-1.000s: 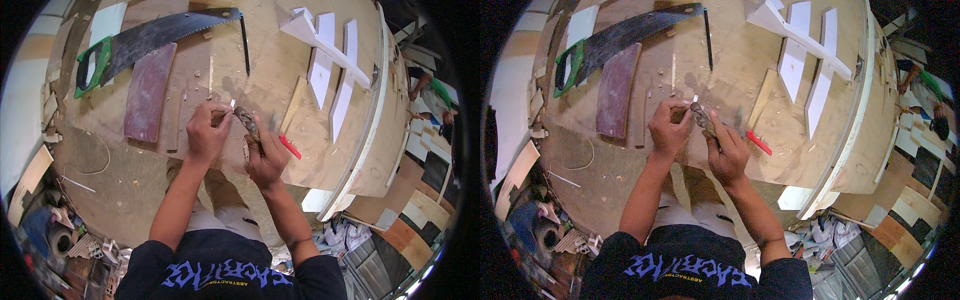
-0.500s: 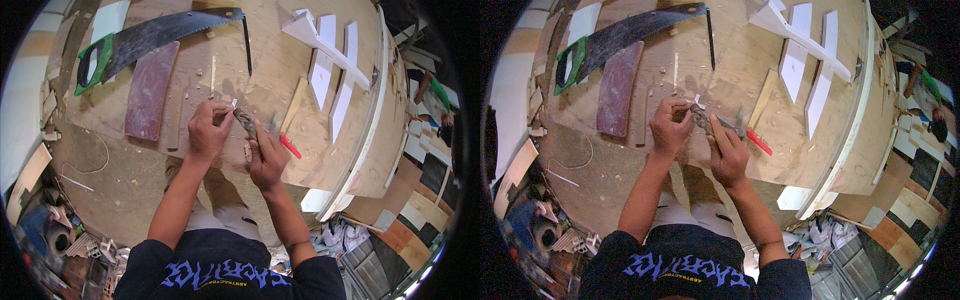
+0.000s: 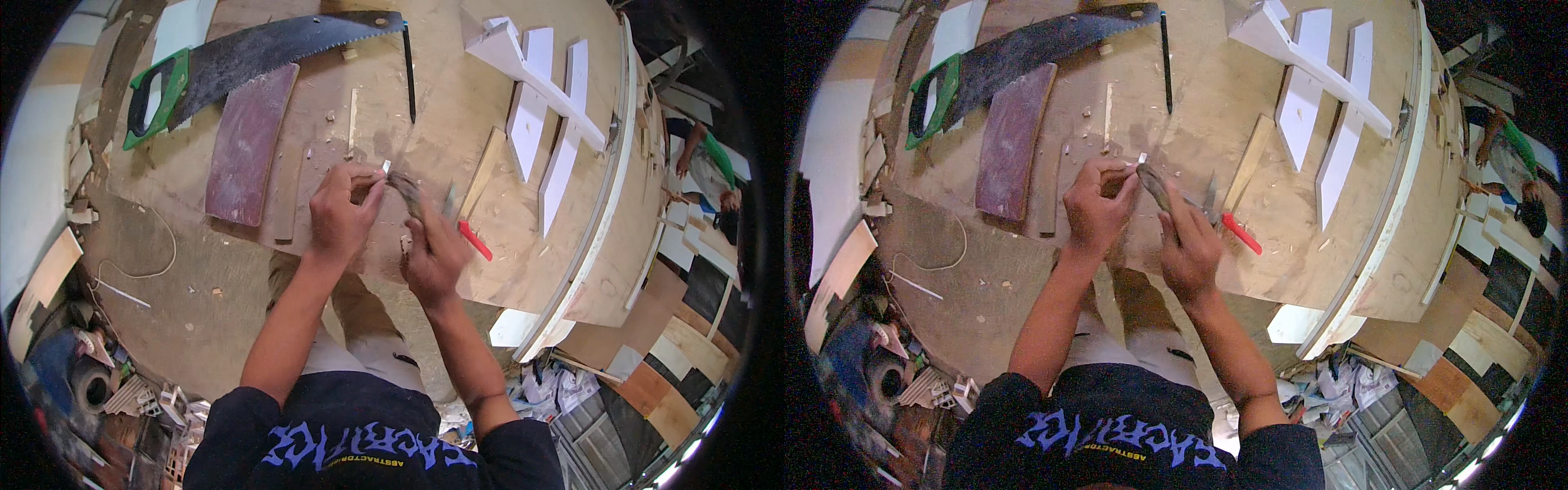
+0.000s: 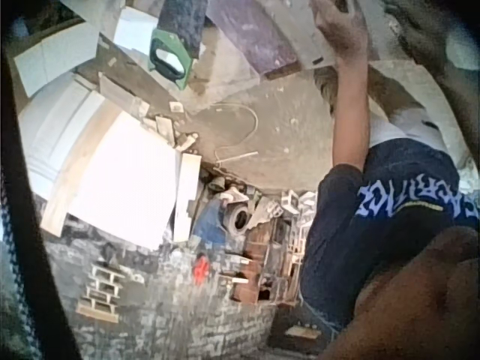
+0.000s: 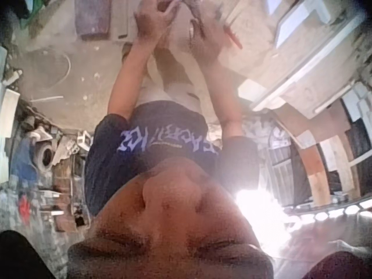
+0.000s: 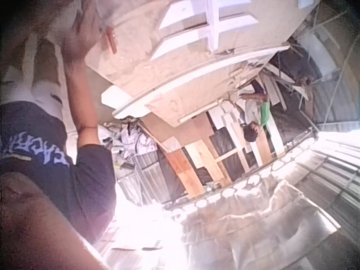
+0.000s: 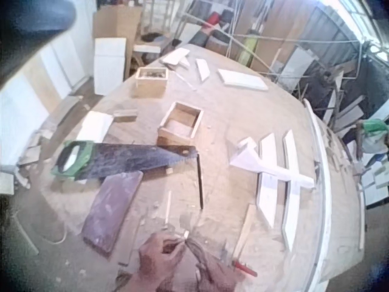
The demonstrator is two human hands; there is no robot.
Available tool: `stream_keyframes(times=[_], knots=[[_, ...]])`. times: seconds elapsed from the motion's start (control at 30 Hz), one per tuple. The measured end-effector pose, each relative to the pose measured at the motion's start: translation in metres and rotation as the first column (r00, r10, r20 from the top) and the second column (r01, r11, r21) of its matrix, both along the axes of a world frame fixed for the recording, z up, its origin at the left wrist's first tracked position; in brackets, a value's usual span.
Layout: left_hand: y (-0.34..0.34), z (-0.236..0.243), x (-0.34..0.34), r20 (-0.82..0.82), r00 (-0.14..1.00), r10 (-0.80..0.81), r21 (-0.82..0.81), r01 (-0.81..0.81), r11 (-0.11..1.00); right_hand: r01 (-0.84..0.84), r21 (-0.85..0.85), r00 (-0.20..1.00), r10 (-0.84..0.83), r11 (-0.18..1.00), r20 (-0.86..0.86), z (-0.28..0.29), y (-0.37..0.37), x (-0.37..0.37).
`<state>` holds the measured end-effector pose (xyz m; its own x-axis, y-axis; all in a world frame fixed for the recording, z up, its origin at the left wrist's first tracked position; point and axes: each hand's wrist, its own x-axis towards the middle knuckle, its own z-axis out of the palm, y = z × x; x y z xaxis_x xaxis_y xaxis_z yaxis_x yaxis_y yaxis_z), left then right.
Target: The person constructs a model airplane by cutting small wooden strips with shears, sanding a wooden piece, and hammering small wooden parts together to form the aircraft structure.
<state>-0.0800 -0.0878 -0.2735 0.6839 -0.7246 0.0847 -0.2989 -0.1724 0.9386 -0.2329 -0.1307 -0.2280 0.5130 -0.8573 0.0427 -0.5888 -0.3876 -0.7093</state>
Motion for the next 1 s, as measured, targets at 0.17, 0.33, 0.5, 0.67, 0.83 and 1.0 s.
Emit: stream_keyframes(times=[0.17,0.33,0.5,0.67,0.83,1.0], knots=[[0.001,-0.006,0.000,0.032,0.999,-0.003,-0.012,0.004,1.000,0.073,0.043,0.997,-0.075,0.996,0.027,0.007,-0.001,-0.003],[0.000,-0.004,0.003,0.126,0.992,-0.013,-0.038,0.017,0.999,0.119,0.176,0.992,-0.125,0.977,0.024,0.011,0.002,-0.011],[0.004,0.002,0.003,-0.019,0.999,0.038,-0.032,-0.038,0.999,0.164,0.232,0.986,-0.169,0.959,-0.002,0.007,0.013,-0.019],[0.010,0.004,0.019,0.219,0.972,-0.087,-0.038,0.097,0.995,0.177,0.266,0.983,-0.185,0.948,0.006,0.014,0.020,-0.012],[0.009,0.004,0.020,0.373,0.920,-0.125,0.082,0.101,0.991,0.049,0.043,0.997,-0.046,0.998,-0.070,0.014,0.016,0.003],[0.006,0.000,0.022,0.413,0.899,-0.146,0.092,0.118,0.989,0.023,-0.153,0.999,-0.018,0.988,0.030,0.003,0.022,0.011]])
